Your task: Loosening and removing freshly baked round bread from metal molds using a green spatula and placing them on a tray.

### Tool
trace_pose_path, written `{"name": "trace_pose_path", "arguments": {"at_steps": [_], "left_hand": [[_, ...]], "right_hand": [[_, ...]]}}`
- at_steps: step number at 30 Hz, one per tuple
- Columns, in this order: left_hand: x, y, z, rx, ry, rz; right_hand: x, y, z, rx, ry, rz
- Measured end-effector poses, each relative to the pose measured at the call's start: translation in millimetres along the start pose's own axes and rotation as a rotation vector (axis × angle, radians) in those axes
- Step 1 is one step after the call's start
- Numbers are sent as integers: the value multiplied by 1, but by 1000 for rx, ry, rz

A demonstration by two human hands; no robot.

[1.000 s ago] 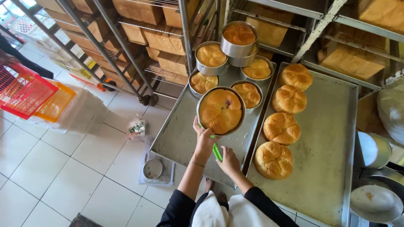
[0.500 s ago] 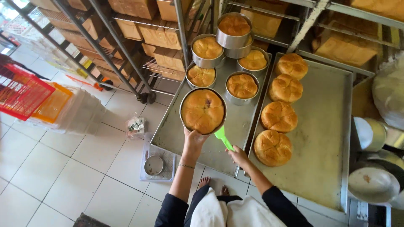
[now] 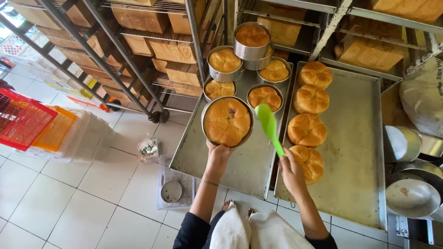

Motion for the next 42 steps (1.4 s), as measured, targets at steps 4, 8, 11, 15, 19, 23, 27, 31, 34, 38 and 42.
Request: {"name": "trace_pose_path", "arguments": {"at_steps": [4, 8, 11, 15, 19, 23, 27, 31, 34, 38, 42], "left_hand": [[-4, -1, -2, 8, 18, 16], [-16, 7, 1, -21, 35, -57], [-20, 11, -2, -44, 53, -74], [-12, 6, -11, -52, 73, -30], [-11, 7, -16, -54, 50, -73], [-11, 8, -17, -41, 64, -62], [-16, 11, -14, -39, 53, -81], [-23, 17, -12, -56, 56, -108], [-28, 22, -8, -71, 24, -101], [-29, 25, -4, -50, 74, -114], [-33, 27, 0, -84, 129, -196]], "right_hand": [[87, -9, 30, -57, -245, 106], [136, -10, 46, -95, -277, 342], [144, -13, 50, -119, -236, 394], [148, -18, 51, -120, -61, 466], [134, -13, 49, -61, -53, 346], [107, -6, 47, 57, -107, 265], [131, -6, 54, -36, -199, 157], [143, -9, 59, -67, -321, 286], [150, -9, 60, -33, -212, 351], [147, -10, 56, -11, -131, 488], [151, -10, 54, 18, -29, 692]]}}
Point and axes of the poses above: each hand's wrist, its own z-axis away from the middle knuckle, its own y-axis out of the palm, x = y × z, the point moved 4 cm from there along -z, towards the middle knuckle, and after that the axes turned 12 degrees about -z, right-handed, at the moved point
